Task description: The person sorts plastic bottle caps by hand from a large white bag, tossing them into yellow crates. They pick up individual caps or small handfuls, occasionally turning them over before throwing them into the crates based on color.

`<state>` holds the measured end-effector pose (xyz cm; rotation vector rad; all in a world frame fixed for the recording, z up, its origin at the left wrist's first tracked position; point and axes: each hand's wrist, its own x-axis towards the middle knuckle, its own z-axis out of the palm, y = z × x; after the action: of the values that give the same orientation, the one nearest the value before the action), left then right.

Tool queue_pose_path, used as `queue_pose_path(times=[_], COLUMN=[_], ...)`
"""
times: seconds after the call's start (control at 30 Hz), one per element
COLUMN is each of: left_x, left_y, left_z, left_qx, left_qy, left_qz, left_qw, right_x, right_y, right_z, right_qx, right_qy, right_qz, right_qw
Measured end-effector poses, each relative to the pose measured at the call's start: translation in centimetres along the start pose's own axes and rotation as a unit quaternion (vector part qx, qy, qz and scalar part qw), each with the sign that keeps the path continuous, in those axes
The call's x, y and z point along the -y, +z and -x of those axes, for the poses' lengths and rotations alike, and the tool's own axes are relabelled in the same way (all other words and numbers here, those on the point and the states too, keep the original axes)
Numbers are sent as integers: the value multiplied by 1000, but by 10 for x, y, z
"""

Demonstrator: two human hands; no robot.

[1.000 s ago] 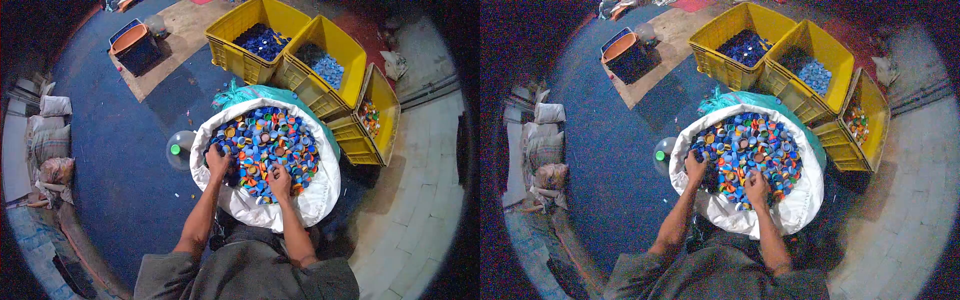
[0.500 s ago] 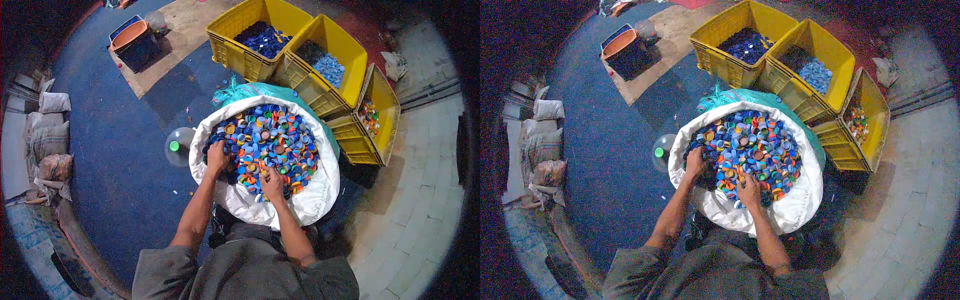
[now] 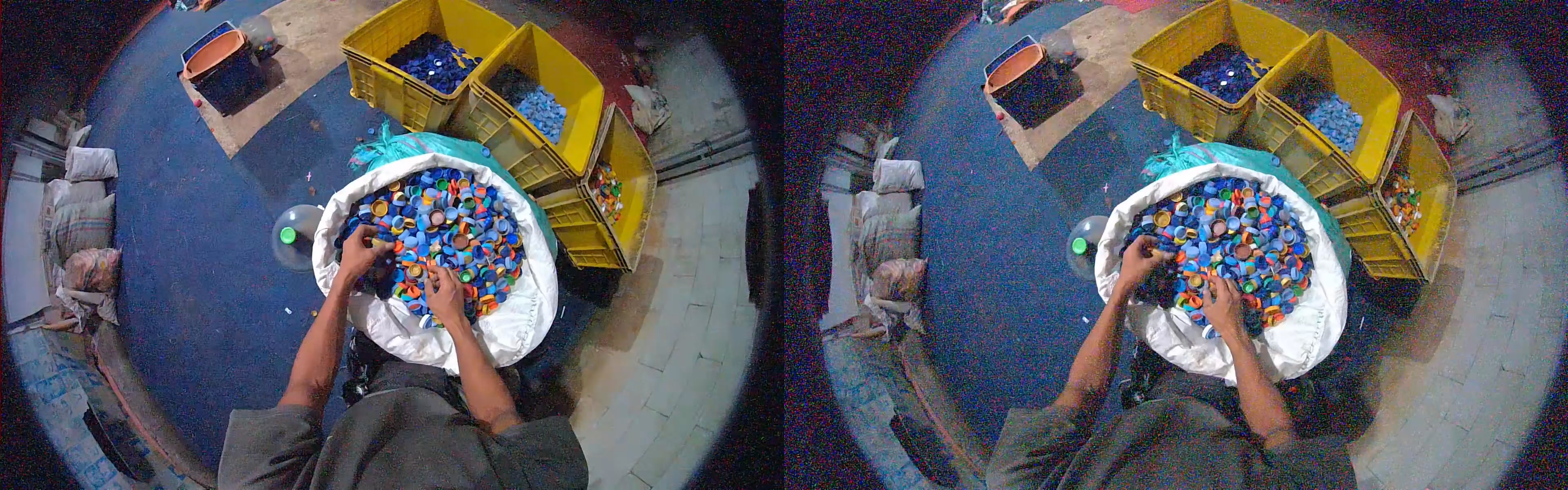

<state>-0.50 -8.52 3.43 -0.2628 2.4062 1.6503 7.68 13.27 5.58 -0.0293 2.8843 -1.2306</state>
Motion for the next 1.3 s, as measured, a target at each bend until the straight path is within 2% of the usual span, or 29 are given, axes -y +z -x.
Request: queue_pose_path(times=[0.07,0.17,0.27,0.37,0.47,0.57,0.67,0.73,0.77,0.8,0.83,0.87,0.9,0.97,1.0,1.1,1.13,1.3], left_x=[-4,-5,-29,-23,14,6,5,18,26,23,21,18,21,27,21,3,-14,4], left_y=[-3,-5,-11,-10,-3,-1,0,5,9,10,11,11,14,22,26,28,25,33], left_z=[2,7,20,26,21,28,24,11,4,0,-4,-9,-15,-28,-32,-39,-37,-57], left_qx=[8,-7,-19,-25,-4,-37,-59,-79,-88,-90,-92,-95,-106,-124,-178,-265,-265,-264], left_qy=[20,25,-31,-16,-47,-107,-143,-172,-186,-193,-200,-205,-201,-193,-202,-209,-212,-204], left_qz=[117,212,283,274,443,567,581,531,506,481,456,431,404,347,281,84,63,-48], left_qw=[993,977,959,961,895,816,799,826,838,850,862,874,886,909,921,938,939,941], right_x=[1,3,13,21,17,5,14,15,10,13,17,18,15,2,-1,-7,-7,-19], right_y=[2,5,5,4,8,15,6,4,8,8,7,-3,-5,-10,-11,-16,-19,-21], right_z=[-4,-9,-13,-16,-17,-17,-15,-13,-8,-7,-7,-2,-1,6,8,15,16,19], right_qx=[-8,-4,2,20,48,55,36,2,-1,-3,-5,-2,-1,-2,-4,-24,-23,-21], right_qy=[-37,-66,-89,-102,-101,-109,-83,-63,8,79,147,165,191,236,256,283,289,279], right_qz=[31,47,66,96,126,151,116,65,-81,-224,-361,-423,-513,-674,-685,-708,-708,-727], right_qw=[999,997,994,990,986,981,989,996,997,971,921,891,837,700,682,646,644,627])
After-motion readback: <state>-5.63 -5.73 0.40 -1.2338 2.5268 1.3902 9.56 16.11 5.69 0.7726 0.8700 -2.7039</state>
